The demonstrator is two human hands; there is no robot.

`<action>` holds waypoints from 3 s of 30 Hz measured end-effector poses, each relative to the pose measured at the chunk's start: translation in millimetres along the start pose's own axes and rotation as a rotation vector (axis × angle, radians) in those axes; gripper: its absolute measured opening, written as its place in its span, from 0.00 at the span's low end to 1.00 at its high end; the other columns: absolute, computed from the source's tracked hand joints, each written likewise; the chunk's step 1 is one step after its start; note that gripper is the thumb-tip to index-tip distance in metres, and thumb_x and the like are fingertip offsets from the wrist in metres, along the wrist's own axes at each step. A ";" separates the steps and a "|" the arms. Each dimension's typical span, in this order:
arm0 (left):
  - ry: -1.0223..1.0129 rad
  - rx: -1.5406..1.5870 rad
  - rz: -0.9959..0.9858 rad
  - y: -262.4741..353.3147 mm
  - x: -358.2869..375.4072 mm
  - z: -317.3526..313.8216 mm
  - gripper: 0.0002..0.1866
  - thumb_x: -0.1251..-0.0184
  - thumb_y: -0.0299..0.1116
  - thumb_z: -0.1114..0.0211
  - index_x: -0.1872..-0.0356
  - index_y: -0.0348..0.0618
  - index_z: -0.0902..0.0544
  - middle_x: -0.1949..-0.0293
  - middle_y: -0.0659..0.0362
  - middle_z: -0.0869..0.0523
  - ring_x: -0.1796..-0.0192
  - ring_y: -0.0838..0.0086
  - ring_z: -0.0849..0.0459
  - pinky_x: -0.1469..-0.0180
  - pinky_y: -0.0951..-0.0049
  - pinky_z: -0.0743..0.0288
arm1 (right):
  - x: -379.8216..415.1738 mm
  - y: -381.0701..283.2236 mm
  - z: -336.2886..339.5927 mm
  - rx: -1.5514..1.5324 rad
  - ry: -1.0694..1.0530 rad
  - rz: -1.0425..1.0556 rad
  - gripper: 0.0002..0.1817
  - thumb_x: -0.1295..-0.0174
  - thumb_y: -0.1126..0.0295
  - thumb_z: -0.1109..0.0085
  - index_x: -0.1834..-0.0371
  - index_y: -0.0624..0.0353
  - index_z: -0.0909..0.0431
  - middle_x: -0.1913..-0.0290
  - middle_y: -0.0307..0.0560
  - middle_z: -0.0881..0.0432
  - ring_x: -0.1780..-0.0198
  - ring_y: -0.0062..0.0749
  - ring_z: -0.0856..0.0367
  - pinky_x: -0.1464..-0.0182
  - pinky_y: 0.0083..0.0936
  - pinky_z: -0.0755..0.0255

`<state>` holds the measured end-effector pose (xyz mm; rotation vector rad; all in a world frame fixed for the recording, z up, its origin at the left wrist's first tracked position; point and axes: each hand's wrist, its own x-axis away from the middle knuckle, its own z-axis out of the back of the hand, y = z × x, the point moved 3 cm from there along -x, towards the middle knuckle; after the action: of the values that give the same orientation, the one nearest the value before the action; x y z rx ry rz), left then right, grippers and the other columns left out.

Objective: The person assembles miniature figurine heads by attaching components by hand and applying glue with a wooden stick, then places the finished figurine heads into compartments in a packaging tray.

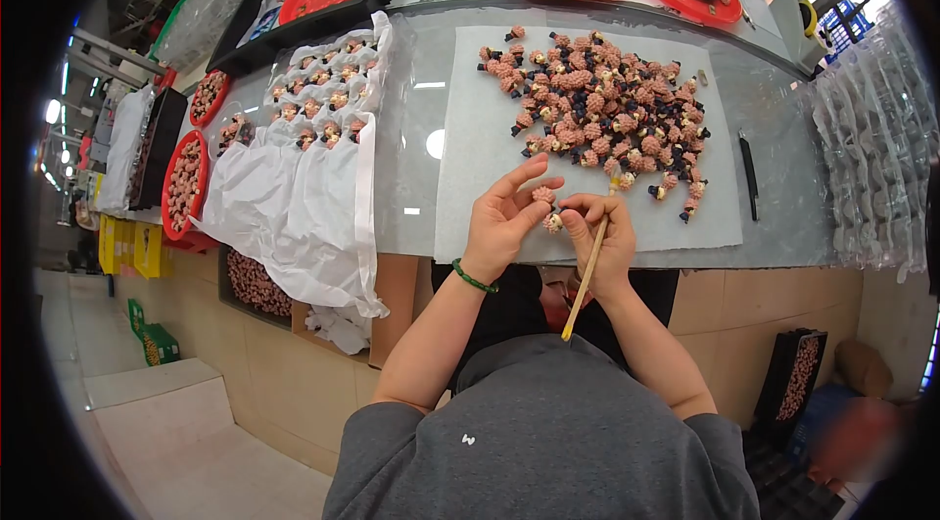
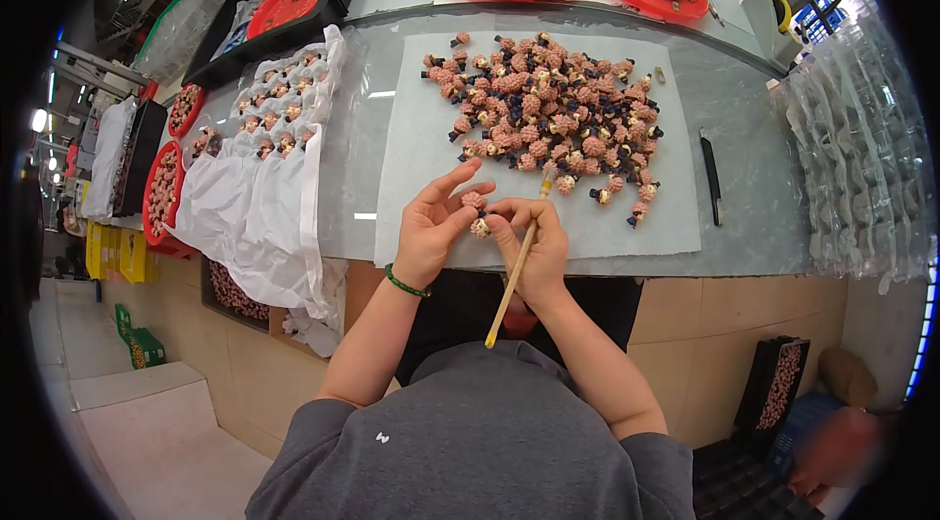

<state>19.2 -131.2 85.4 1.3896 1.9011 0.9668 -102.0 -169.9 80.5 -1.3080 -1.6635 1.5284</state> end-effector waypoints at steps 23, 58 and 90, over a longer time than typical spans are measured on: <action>0.090 -0.647 -0.235 69.1 15.6 3.3 0.17 0.52 0.19 0.40 0.57 0.37 0.24 0.57 0.58 0.25 0.57 0.77 0.24 0.59 0.79 0.26 | -2.4 -2.3 -2.4 0.049 -0.009 -0.021 0.12 0.44 0.71 0.45 0.73 0.59 0.41 0.68 0.48 0.26 0.69 0.22 0.29 0.63 0.16 0.32; -0.045 -1.404 -0.399 64.5 -52.0 7.6 0.10 0.48 0.26 0.40 0.62 0.39 0.22 0.67 0.57 0.24 0.70 0.73 0.24 0.71 0.78 0.31 | 2.1 -5.0 -1.3 0.193 -0.032 0.077 0.09 0.46 0.74 0.46 0.75 0.61 0.37 0.71 0.48 0.24 0.69 0.24 0.27 0.63 0.19 0.34; 0.079 -0.033 0.097 -12.1 -2.2 6.5 0.10 0.41 0.25 0.46 0.59 0.32 0.24 0.64 0.55 0.20 0.64 0.77 0.23 0.62 0.80 0.29 | -0.8 0.5 0.6 0.019 0.040 -0.073 0.12 0.50 0.82 0.48 0.74 0.60 0.43 0.64 0.49 0.25 0.65 0.21 0.28 0.60 0.18 0.32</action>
<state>18.6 -134.3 71.8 1.4560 1.8805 1.1096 -102.1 -170.9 80.0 -1.2465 -1.6495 1.4632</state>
